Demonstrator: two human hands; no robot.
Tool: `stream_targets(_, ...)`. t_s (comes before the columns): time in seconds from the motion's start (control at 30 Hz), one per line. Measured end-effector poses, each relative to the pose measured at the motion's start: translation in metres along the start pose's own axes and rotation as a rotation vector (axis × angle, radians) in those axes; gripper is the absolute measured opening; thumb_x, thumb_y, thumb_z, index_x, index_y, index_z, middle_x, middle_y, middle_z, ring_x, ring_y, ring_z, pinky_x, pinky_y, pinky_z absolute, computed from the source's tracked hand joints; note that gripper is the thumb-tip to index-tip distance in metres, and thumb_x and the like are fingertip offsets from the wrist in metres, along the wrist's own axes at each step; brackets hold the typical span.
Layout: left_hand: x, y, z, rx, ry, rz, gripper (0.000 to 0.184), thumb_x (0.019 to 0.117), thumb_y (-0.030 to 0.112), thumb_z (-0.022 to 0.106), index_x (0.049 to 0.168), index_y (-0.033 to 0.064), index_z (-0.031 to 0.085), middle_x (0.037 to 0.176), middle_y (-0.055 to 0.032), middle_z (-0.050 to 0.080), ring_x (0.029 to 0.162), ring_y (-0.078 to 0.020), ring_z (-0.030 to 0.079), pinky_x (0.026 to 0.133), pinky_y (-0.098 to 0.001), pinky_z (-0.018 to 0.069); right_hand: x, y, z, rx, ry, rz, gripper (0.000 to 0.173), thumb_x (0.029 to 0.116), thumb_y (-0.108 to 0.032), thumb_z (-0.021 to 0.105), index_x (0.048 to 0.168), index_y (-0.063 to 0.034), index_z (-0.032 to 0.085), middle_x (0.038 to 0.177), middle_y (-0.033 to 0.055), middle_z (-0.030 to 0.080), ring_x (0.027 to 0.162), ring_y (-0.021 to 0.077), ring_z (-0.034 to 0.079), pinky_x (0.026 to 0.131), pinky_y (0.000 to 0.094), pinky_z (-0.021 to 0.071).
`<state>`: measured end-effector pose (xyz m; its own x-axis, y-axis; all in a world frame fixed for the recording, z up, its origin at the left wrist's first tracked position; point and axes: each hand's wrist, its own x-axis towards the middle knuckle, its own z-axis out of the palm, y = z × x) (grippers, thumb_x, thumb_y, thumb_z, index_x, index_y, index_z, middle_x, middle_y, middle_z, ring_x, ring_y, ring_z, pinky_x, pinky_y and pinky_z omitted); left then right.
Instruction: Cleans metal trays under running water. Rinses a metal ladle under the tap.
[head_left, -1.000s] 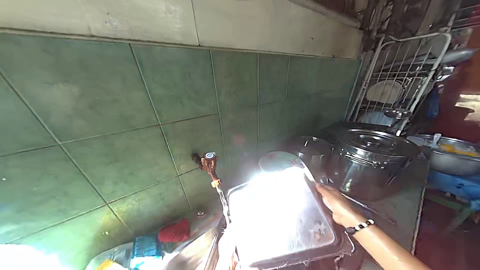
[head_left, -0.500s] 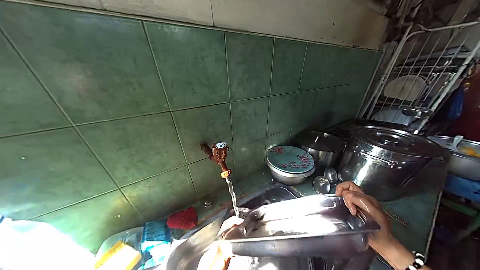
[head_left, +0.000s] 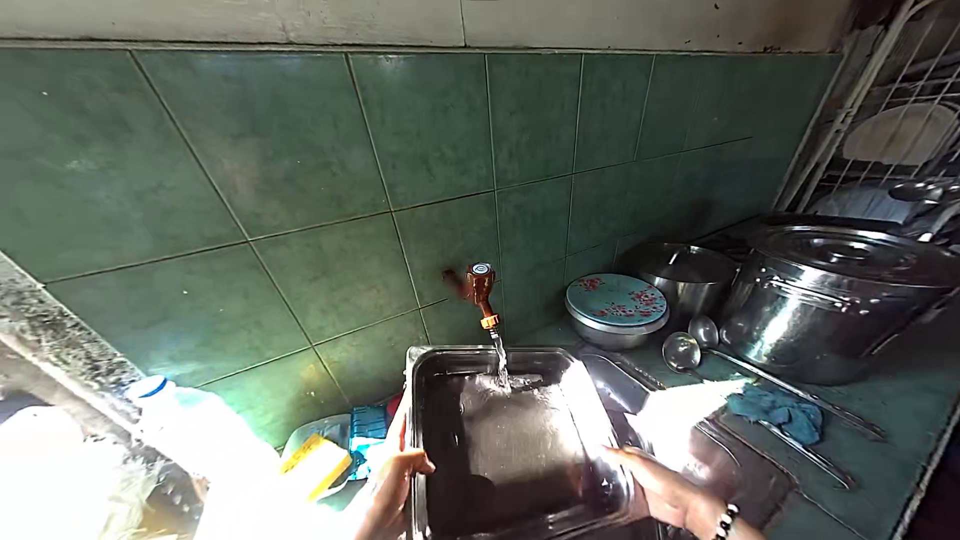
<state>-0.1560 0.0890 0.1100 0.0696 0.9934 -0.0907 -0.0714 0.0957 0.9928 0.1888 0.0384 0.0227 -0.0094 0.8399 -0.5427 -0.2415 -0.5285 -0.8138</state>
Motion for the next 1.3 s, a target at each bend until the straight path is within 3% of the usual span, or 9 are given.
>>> stream_targets(0.17,-0.009,-0.008,-0.01,-0.08,0.059,-0.02,0.083,0.0749,-0.008,0.058,0.153,0.0095,0.035,0.131,-0.0082,0.063,0.097,-0.0096,0.07,0.076,-0.0273,0.0597,-0.009,0.017,0.013,-0.064,0.131,-0.081,0.028,0.0999,-0.004,0.059,0.126,0.0011,0.052,0.104,0.0132,0.068,0.092,0.0198,0.07,0.082,0.0394,0.0598)
stream_targets(0.3,0.025,-0.075,-0.014,-0.079,-0.075,-0.073,0.076,0.0917,0.003,0.058,0.159,0.0107,0.024,0.147,-0.0154,0.049,0.119,-0.017,0.061,0.094,-0.0353,0.0549,-0.069,-0.029,0.001,-0.189,0.229,-0.19,0.04,0.0891,0.007,0.056,0.129,0.0008,0.052,0.112,0.0125,0.063,0.099,0.0169,0.063,0.084,0.0359,0.0549)
stream_targets(0.43,0.045,-0.126,0.054,-0.041,-0.002,-0.278,0.015,0.1023,0.006,0.056,0.115,-0.0025,0.057,0.092,-0.0132,0.065,0.076,-0.0184,0.065,0.069,-0.0366,0.0561,-0.128,-0.071,0.007,-0.169,0.289,-0.309,0.049,0.0824,0.009,0.052,0.129,-0.0055,0.055,0.113,0.007,0.067,0.097,0.0117,0.068,0.078,0.0299,0.059)
stream_targets(0.57,0.055,-0.13,0.118,0.272,-0.081,-0.182,0.04,0.1092,0.024,0.048,0.132,-0.0072,0.057,0.126,-0.0241,0.062,0.115,-0.0294,0.06,0.101,-0.0457,0.0483,-0.153,-0.078,-0.001,-0.244,0.294,-0.489,0.07,0.08,-0.002,0.061,0.147,-0.0114,0.044,0.131,0.0062,0.064,0.114,0.0124,0.066,0.091,0.0301,0.0596)
stream_targets(0.73,0.08,-0.078,0.123,0.356,-0.081,-0.08,0.039,0.1104,0.029,0.045,0.122,-0.0032,0.065,0.112,-0.0194,0.067,0.103,-0.0247,0.064,0.094,-0.0437,0.0508,-0.15,-0.082,-0.021,-0.165,0.402,-0.361,0.051,0.1037,-0.005,0.049,0.152,-0.0154,0.039,0.125,0.0158,0.065,0.103,0.0286,0.072,0.075,0.0453,0.0649)
stream_targets(0.8,0.088,-0.055,0.094,0.454,-0.066,-0.036,0.032,0.1069,0.029,0.055,0.105,-0.0005,0.068,0.087,-0.0129,0.066,0.08,-0.0208,0.064,0.078,-0.0423,0.0522,-0.126,-0.067,-0.036,-0.113,0.354,-0.276,0.046,0.1065,-0.005,0.046,0.151,-0.0136,0.04,0.125,0.0166,0.065,0.104,0.0292,0.071,0.078,0.0465,0.064)
stream_targets(0.97,0.053,0.038,0.028,0.786,0.053,0.045,0.024,0.1046,0.021,0.06,0.104,-0.0017,0.065,0.084,-0.0186,0.061,0.074,-0.0299,0.057,0.071,-0.052,0.0466,-0.039,0.006,-0.019,-0.038,0.06,-0.12,0.031,0.1062,-0.001,0.04,0.137,0.0006,0.045,0.113,0.0135,0.064,0.094,0.0208,0.069,0.082,0.0391,0.059)
stream_targets(1.13,-0.01,0.126,0.01,1.115,0.247,0.212,0.017,0.1016,0.016,0.063,0.096,0.0011,0.068,0.083,-0.0205,0.065,0.08,-0.0399,0.064,0.072,-0.0648,0.047,0.003,0.012,-0.008,-1.016,0.127,-0.29,0.042,0.104,-0.011,0.051,0.143,0.0058,0.051,0.146,0.029,0.05,0.136,0.0387,0.051,0.114,0.0491,0.041)
stream_targets(1.3,-0.067,0.169,-0.01,1.351,0.512,0.384,0.021,0.104,0.018,0.059,0.094,0.0007,0.062,0.074,-0.0194,0.06,0.07,-0.0391,0.06,0.063,-0.0608,0.0456,0.0,0.027,-0.036,-1.336,0.49,-0.349,0.083,0.093,-0.024,0.071,0.158,0.005,0.029,0.158,0.0412,0.024,0.146,0.0608,0.024,0.112,0.0775,0.0216)
